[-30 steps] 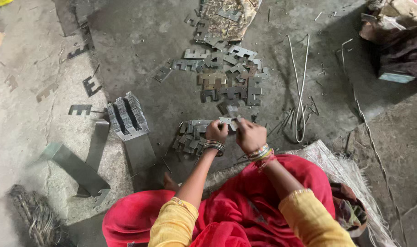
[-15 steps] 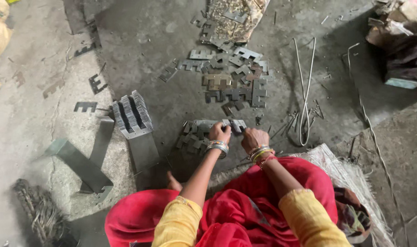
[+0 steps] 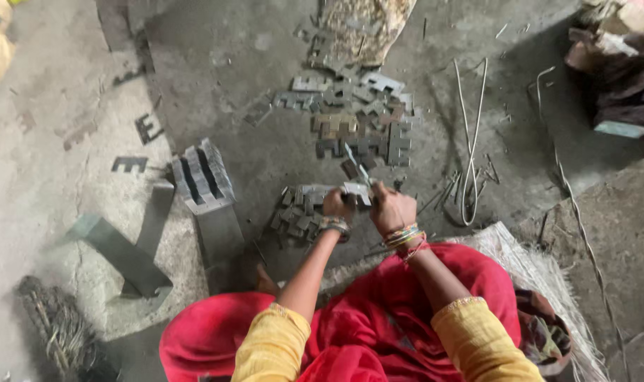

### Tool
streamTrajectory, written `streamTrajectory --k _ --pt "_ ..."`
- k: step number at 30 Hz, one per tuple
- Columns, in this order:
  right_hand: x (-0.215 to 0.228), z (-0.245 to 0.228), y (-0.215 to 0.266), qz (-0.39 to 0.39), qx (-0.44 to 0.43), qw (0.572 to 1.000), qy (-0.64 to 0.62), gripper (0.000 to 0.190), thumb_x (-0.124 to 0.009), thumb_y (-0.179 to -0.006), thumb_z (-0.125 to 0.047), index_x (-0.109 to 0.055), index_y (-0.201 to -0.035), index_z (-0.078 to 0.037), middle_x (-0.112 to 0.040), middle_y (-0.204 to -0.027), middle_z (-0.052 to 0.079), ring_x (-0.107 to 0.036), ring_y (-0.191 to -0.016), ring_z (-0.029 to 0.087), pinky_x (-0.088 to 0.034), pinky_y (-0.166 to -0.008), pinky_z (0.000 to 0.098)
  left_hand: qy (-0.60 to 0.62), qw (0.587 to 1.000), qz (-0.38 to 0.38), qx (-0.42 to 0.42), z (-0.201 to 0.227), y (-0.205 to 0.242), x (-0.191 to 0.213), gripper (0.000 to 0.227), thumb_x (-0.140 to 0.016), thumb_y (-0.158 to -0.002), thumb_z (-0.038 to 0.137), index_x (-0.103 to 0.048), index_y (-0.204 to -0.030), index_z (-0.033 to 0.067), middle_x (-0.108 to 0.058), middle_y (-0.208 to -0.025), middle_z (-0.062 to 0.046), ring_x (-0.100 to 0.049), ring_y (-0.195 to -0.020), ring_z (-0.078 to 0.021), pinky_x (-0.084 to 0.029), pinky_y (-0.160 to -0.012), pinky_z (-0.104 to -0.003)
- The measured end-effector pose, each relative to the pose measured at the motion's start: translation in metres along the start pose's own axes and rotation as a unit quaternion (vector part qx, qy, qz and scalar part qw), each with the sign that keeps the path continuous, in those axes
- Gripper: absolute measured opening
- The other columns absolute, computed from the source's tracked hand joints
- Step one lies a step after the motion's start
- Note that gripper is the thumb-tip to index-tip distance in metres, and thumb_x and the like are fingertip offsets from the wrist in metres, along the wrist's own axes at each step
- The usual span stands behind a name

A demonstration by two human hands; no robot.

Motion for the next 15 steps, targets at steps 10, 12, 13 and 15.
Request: streamTrajectory --k 10,12,13,15 --pt "0.006 -0.001 -0.013 -0.034 -0.004 0.999 0.033 0.017 -0.058 -0.097 -0.022 -0.07 -0.102 -0.01 -0.075 -0.086 0.016 -0.071 -0.073 0.037 -0.055 -0.063 0.049 -0.019 0.992 0.061 -0.109 0.017 0.005 0.02 0.018 -0.068 -0.082 0.019 -0.074 -0.084 0.0023 -0.072 -0.085 -0.022 -0.068 -0.078 -0.0434 -0.053 -0.071 -0.049" --pt "0.014 -0.003 0.005 0.115 0.073 0.986 -0.095 0.025 -0.058 -0.092 -0.018 -0.069 -0.11 -0.005 -0.075 -0.092 0.018 -0.071 -0.072 0.038 -0.055 -0.06 0.0484 0.027 0.998 0.024 -0.056 0.008 0.018 0.018 0.021 -0.067 -0.086 0.023 -0.074 -0.089 0.0028 -0.072 -0.085 -0.022 -0.069 -0.08 -0.0413 -0.055 -0.071 -0.048" --pt "0.009 -0.002 0.002 0.053 0.064 0.995 -0.046 0.029 -0.059 -0.09 -0.018 -0.068 -0.113 -0.004 -0.075 -0.09 0.018 -0.071 -0.068 0.038 -0.055 -0.057 0.0482 0.051 0.998 0.007 -0.038 0.007 0.014 0.015 0.023 -0.066 -0.087 0.024 -0.074 -0.092 0.003 -0.072 -0.085 -0.022 -0.07 -0.081 -0.0403 -0.055 -0.071 -0.047" --pt "0.001 0.001 0.001 -0.072 0.043 0.995 0.053 0.038 -0.061 -0.086 -0.019 -0.065 -0.119 -0.001 -0.074 -0.086 0.019 -0.071 -0.06 0.036 -0.055 -0.051 0.0479 0.043 0.997 0.032 -0.047 0.006 0.011 0.009 0.023 -0.068 -0.083 0.025 -0.072 -0.087 0.0028 -0.072 -0.084 -0.02 -0.07 -0.079 -0.0396 -0.056 -0.072 -0.047"
Point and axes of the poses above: each hand's wrist, its own y-axis away from the middle knuckle, its own x-axis out of the back of the hand, z = x × y, the point moved 3 cm from there along -y, towards the middle knuckle
